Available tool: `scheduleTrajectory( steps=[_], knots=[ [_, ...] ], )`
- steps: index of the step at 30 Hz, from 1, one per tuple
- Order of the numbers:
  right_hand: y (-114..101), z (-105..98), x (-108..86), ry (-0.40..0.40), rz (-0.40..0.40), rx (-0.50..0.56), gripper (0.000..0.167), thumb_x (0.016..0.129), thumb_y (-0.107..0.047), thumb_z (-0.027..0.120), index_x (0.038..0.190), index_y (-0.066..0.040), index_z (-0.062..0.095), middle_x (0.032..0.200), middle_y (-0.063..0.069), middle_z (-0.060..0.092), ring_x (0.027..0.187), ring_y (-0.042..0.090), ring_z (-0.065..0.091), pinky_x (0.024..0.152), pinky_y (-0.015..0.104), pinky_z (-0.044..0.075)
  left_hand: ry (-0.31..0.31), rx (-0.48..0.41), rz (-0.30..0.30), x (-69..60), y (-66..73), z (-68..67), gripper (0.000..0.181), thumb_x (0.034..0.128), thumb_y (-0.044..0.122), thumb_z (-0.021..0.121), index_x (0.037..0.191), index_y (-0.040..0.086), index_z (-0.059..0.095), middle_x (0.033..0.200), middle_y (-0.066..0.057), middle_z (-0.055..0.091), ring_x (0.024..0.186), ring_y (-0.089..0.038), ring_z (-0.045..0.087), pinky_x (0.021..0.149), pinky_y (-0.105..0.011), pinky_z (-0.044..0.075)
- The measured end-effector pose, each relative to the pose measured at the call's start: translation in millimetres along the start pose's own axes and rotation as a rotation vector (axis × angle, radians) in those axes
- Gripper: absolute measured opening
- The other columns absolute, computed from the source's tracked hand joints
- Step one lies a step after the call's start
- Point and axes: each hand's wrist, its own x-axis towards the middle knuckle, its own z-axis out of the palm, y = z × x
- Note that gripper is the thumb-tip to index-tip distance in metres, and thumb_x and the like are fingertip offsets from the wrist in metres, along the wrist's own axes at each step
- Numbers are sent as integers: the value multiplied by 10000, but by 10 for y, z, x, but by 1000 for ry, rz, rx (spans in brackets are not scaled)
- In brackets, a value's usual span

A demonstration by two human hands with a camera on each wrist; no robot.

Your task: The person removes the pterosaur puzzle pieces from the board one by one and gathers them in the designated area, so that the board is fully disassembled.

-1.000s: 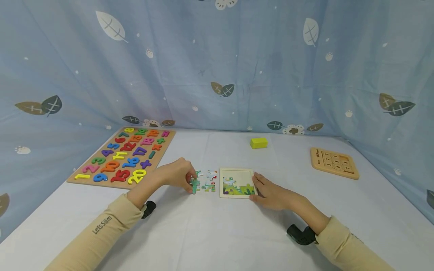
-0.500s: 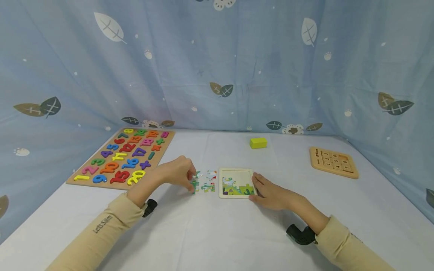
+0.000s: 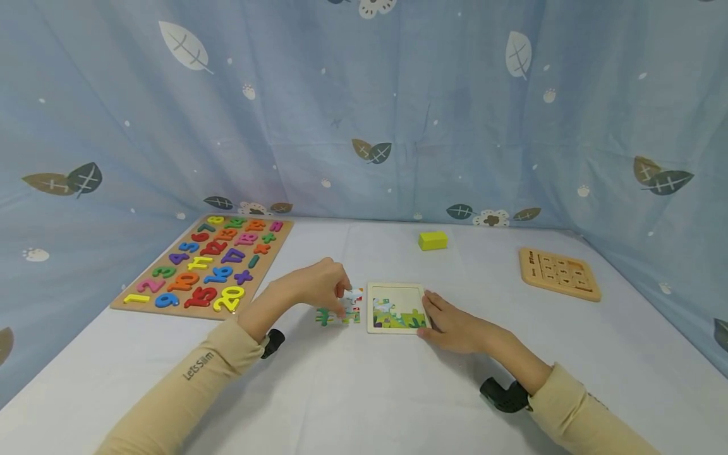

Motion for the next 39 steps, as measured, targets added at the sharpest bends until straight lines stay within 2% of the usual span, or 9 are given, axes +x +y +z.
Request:
scheduleTrajectory(
  steps=[6,8,20,22,25,29,31,34,39],
  knots=[
    [-6,-4,-2,-2,-1,1,745,1004,-360,478,1463,142,175,1573,289,82,1462,434,85,1156,558,178,14,27,74,139,116,24,226,749,243,830,840,61,731,693,45,597,665,-82,462,622,-204,410],
    [-4,-6,-3,-3,-1,3,744,1004,-358,477,1463,142,173,1573,289,80,1462,434,82,1156,558,176,22,22,90,188,153,34,221,755,223,826,860,53,733,682,46,585,641,-77,452,603,-196,396],
    [7,-6,6,-10,-2,2,757,1001,-379,477,1463,141,176,1571,291,88,1462,433,92,1151,559,192,21,30,92,419,322,120,225,764,236,820,834,61,697,703,56,527,637,-80,433,623,-227,378],
    [14,-7,9,-11,-5,-6,756,1002,-378,475,1462,143,175,1570,294,88,1461,435,92,1151,561,191,19,34,101,444,336,134,247,762,236,822,746,76,635,655,63,460,592,-76,377,592,-224,341],
    [25,-7,16,-10,-11,-19,751,1005,-373,470,1460,147,176,1569,296,90,1459,439,95,1151,561,190,11,32,127,476,345,155,432,765,236,820,611,119,434,582,51,298,535,-96,231,543,-235,242],
    [34,-2,24,-8,-11,-28,749,1005,-373,468,1460,147,178,1569,294,94,1459,437,100,1152,557,192,4,38,140,507,349,182,577,764,242,820,595,149,277,567,46,187,530,-99,143,530,-234,184],
    [35,0,26,-7,-8,-27,749,1005,-372,471,1461,145,178,1569,293,95,1459,436,101,1151,557,193,-2,48,130,519,353,193,557,760,253,823,593,149,302,571,49,213,533,-95,165,529,-232,193],
    [31,2,26,-5,-5,-28,747,1004,-369,473,1462,143,181,1570,291,100,1460,432,106,1150,555,198,-10,64,101,527,370,199,430,747,274,833,615,133,448,603,53,341,551,-88,268,537,-224,255],
    [25,2,22,-1,-6,-30,742,1003,-362,477,1461,144,184,1568,292,107,1459,432,114,1150,555,202,-27,95,43,538,407,195,276,729,298,844,766,105,651,722,41,524,636,-91,436,587,-221,372]
  ],
)
